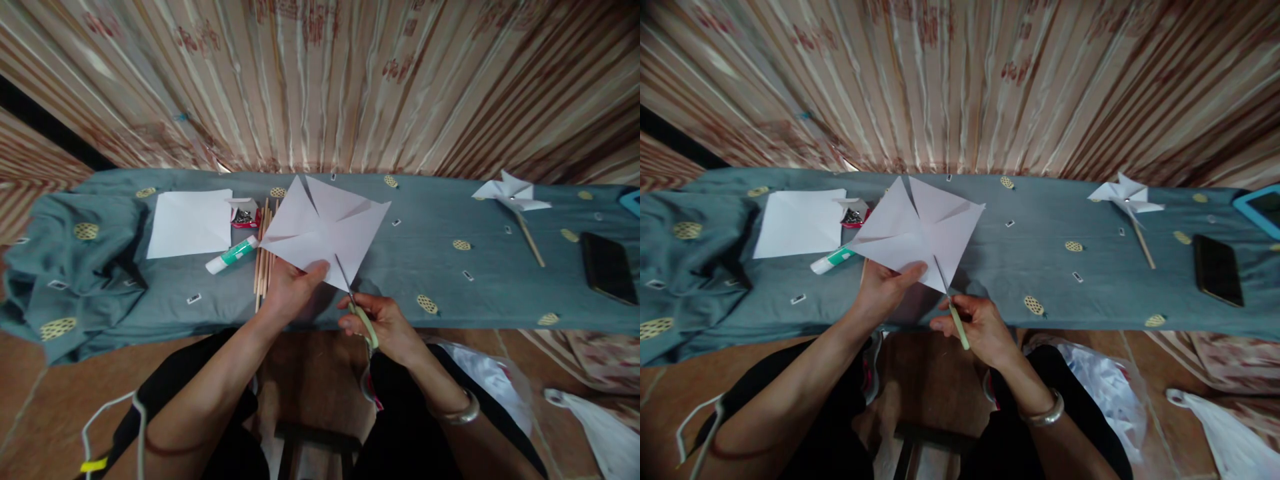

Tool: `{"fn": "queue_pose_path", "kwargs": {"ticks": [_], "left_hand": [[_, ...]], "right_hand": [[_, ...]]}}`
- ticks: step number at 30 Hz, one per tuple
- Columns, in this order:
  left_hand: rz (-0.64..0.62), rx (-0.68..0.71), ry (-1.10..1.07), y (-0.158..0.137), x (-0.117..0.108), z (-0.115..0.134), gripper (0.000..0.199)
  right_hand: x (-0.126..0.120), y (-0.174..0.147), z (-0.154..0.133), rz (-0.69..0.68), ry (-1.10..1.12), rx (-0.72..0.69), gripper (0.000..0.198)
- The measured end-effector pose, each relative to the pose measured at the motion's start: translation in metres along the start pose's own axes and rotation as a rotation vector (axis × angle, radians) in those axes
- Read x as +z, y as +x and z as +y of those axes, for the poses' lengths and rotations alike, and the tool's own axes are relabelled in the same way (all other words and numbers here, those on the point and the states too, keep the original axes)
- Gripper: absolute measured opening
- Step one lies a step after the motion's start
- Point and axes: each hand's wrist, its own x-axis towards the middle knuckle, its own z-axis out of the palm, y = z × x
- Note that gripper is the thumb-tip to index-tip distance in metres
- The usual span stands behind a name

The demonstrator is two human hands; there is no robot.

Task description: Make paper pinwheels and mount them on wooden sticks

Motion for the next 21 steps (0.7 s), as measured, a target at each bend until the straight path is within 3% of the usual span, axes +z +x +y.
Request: {"fn": "queue_pose_path", "kwargs": {"ticks": [14, 21], "left_hand": [[-0.049, -0.103, -0.004, -0.007, 0.003, 0.007, 0.024], [-0.088, -0.139, -0.045, -0.01, 0.004, 0.007, 0.027]], "right_hand": [[-0.003, -0.001, -0.001, 0.037, 0.009, 0.02, 0.047], [-0.005, 0.0, 0.002, 0.015, -0.011, -0.056, 0.044]]}}
